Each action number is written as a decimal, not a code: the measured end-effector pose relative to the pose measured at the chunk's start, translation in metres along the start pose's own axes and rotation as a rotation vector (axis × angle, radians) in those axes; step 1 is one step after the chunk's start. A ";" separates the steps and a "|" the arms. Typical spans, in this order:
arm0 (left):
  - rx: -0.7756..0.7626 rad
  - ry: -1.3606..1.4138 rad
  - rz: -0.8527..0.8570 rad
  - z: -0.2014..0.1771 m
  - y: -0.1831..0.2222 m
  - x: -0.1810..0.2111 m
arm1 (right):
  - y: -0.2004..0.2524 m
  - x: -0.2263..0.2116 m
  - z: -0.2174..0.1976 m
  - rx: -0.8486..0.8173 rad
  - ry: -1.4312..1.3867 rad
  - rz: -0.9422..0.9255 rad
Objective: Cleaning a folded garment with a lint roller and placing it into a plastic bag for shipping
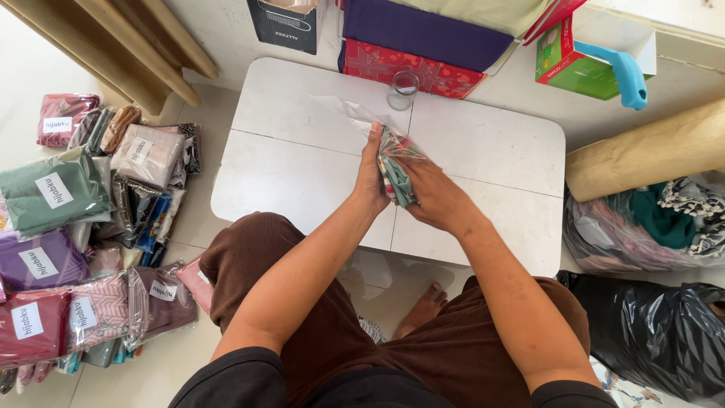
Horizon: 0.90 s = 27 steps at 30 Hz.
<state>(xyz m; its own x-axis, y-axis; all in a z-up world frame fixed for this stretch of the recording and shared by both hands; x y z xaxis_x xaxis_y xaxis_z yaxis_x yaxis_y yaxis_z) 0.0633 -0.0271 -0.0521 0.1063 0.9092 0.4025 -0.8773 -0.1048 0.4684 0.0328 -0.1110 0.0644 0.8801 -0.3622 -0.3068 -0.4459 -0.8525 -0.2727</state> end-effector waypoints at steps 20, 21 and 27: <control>0.055 -0.284 -0.086 0.026 0.046 0.030 | 0.006 0.010 0.032 0.089 0.044 0.146; -0.013 -0.216 -0.104 0.012 0.028 0.016 | 0.008 0.012 0.031 0.085 0.034 0.186; -0.066 -0.280 -0.080 0.039 0.058 0.029 | 0.007 0.022 0.045 0.062 0.061 0.158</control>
<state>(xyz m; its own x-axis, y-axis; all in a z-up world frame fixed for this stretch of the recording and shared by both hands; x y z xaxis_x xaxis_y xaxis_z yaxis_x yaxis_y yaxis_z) 0.0336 -0.0231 0.0177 0.2931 0.7658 0.5724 -0.8885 -0.0029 0.4588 0.0415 -0.1083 0.0149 0.8054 -0.5138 -0.2954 -0.5873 -0.7588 -0.2815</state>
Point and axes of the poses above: each hand's wrist, its own y-axis away from the middle knuckle, its own z-axis out of the palm, x = y × z, the point moved 6 cm from there along -y, towards the middle knuckle, and after that the axes turned 4 degrees about y, right-handed, at the moved point
